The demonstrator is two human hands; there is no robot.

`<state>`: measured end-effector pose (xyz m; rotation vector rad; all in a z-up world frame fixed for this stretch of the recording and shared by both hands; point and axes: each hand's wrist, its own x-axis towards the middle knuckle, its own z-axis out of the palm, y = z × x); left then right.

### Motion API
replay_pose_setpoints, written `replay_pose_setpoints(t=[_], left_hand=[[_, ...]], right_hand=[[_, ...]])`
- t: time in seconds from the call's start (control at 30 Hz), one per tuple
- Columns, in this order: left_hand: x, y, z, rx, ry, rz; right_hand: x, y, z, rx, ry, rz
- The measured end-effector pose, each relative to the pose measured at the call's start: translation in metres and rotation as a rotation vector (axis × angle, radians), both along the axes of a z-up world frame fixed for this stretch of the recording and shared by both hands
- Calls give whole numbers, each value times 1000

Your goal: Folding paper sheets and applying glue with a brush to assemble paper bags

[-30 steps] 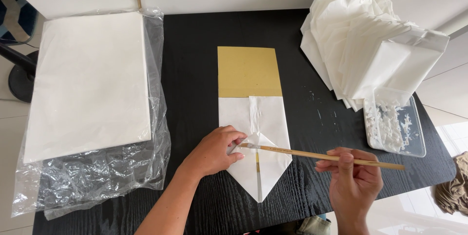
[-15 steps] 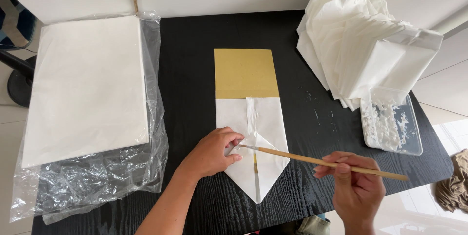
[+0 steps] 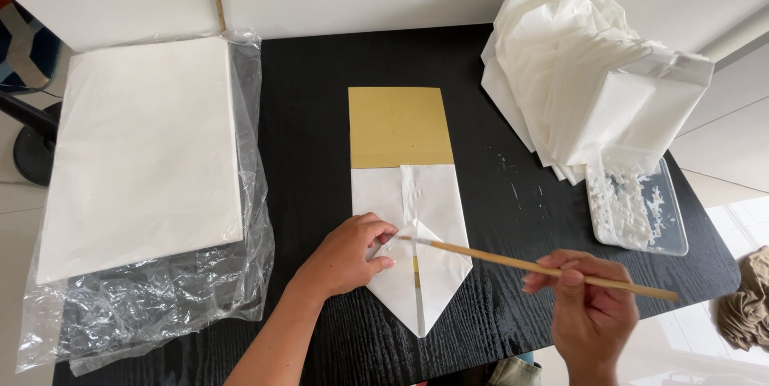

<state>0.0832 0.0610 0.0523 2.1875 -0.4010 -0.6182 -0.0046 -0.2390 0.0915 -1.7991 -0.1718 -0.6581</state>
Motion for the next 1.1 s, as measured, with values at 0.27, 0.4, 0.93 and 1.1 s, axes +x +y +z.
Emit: replay_pose_setpoints(t=[0.27,0.4,0.93,1.1], left_hand=[[-2,0,2,7,27,17],[-1,0,-1,6,42,28],[-1,0,-2,2,30,29],[-2,0,3,9,33,23]], right_hand=[[4,2,0,-12,-28,-109],[1,-8,-5,139,4,-59],[8,-4,-8,-1,-40,-69],[10,-33,-21,281,-47,7]])
